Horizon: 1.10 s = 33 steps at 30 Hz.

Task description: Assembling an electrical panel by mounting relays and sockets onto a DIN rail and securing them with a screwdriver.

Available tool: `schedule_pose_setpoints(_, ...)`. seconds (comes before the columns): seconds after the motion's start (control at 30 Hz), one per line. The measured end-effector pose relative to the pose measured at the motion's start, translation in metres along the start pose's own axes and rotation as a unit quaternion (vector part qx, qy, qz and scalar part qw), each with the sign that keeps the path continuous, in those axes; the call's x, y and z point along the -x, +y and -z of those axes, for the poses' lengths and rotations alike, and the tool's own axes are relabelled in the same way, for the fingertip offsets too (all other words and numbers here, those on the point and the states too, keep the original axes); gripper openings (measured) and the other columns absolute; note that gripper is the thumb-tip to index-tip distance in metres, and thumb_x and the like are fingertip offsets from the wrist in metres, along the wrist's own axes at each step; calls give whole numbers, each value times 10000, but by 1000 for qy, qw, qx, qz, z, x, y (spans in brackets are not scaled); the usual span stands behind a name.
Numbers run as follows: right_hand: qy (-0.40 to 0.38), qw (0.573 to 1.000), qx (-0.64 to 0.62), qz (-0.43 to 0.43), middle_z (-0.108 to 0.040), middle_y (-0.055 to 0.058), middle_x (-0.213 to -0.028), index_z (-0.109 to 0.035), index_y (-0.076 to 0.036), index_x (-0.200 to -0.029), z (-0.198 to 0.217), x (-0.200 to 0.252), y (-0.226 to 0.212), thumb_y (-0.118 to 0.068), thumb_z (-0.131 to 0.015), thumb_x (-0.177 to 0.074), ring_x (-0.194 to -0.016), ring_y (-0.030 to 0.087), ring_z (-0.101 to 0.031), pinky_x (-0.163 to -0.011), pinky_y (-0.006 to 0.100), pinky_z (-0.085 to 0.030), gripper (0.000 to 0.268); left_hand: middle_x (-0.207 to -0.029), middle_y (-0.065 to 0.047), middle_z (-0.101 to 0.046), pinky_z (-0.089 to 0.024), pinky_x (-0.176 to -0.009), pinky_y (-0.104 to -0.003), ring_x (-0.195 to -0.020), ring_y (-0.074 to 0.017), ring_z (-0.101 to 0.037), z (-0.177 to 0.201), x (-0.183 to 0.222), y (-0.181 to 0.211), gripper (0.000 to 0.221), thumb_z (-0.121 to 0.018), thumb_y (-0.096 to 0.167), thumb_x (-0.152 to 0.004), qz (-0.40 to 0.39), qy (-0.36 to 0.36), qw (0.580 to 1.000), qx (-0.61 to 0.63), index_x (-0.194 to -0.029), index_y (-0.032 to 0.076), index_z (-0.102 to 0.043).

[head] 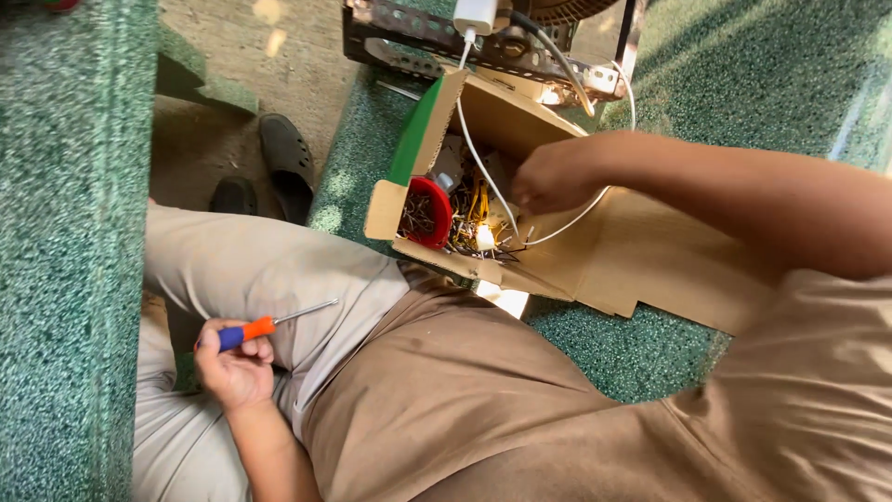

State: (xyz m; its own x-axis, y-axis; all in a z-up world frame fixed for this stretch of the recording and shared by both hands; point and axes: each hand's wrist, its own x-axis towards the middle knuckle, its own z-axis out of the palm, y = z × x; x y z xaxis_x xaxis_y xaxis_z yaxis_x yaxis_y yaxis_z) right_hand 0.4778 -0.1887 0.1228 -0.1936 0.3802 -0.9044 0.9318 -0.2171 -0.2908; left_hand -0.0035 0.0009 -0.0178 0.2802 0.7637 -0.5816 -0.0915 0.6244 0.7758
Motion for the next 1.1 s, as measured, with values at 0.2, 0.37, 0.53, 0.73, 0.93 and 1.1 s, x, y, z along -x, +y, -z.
schedule_pose_setpoints(0.2,-90,979,155,101,-676,160,-1203,-687,-63,-1165,-35,-92,3,-279,-447,-1047,-1097,374,-636,-952,494,-547,344,-638,10,-454,-327,-424,-224,-495,-93,-396,10,3,-3,350,-629,505,-872,-9,-7,998,64,-847,156,-607)
schedule_pose_setpoints(0.37,-113,972,157,136,-639,171,-1247,-694,-44,-1173,-66,-130,20,-285,-540,-987,-1123,383,-618,-971,497,-537,342,-664,9,-468,-323,-407,-230,-489,-110,-401,13,1,-5,370,-635,522,-878,-13,-15,998,63,-859,153,-617)
schedule_pose_setpoints(0.53,-125,969,141,160,-603,182,-1290,-701,-24,-1182,-103,-160,32,-291,-632,-928,-1150,393,-600,-990,501,-528,375,-707,-18,-527,-360,-384,-227,-494,-109,-437,12,-3,-4,385,-628,500,-924,-24,-52,995,82,-887,116,-623)
schedule_pose_setpoints(0.73,-143,957,158,199,-554,198,-1349,-710,1,-1194,-125,-195,57,-300,-756,-849,-1185,405,-576,-1016,506,-515,461,-597,-11,-456,-347,-370,-238,-471,-146,-444,7,-3,0,401,-621,512,-942,-35,-83,992,85,-886,115,-626)
schedule_pose_setpoints(0.93,-195,975,-109,-1,-756,144,-898,-611,-39,-1037,-92,-153,26,-39,-650,-815,-855,301,-668,-734,438,-535,225,-569,-5,-418,-299,-347,-240,-466,-147,-416,3,-2,2,410,-624,539,-928,-31,-69,994,74,-857,136,-618)
schedule_pose_setpoints(1.1,-149,976,-155,-43,-704,190,-1064,-622,-9,-1071,-104,-159,21,-71,-450,-842,-938,307,-668,-745,408,-568,293,-583,-8,-436,-295,-349,-245,-459,-150,-410,5,-1,1,409,-652,550,-884,-24,-51,996,68,-834,146,-617)
